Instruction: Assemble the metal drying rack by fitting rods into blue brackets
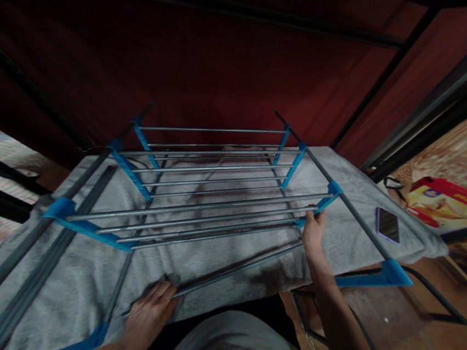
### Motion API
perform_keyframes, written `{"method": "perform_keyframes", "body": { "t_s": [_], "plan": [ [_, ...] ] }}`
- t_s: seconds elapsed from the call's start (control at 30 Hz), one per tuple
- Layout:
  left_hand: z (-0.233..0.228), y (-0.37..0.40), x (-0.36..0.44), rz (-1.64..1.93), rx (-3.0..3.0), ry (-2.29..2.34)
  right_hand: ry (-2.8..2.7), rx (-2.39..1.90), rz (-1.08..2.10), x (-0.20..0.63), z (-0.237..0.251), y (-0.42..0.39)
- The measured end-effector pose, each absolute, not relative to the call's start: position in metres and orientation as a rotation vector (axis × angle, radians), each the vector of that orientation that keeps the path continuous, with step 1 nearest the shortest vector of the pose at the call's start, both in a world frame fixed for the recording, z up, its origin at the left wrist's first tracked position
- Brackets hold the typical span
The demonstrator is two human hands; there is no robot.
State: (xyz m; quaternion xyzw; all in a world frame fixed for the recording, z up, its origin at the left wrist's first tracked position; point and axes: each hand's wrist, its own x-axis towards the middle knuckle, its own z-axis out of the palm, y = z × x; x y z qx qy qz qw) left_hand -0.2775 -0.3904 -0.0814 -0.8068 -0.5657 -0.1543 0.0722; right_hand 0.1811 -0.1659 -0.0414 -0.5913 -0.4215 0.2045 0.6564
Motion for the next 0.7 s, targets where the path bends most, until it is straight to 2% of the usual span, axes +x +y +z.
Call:
{"method": "perform_keyframes", "body": {
  "t_s": [0.2,0.47,0.7],
  "plan": [
    [-0.086,-0.389,-0.274,-0.447,-2.407,-1.670,-0.812,-1.228,0.485,0.171,-0.037,-0.163],
    [-0.093,-0.388,-0.271,-0.591,-2.349,-1.658,-0.803,-1.156,0.476,0.170,-0.025,-0.151],
    [-0.090,-0.387,-0.269,-0.551,-2.343,-1.623,-0.800,-1.162,0.468,0.173,-0.036,-0.116]
  ]
}}
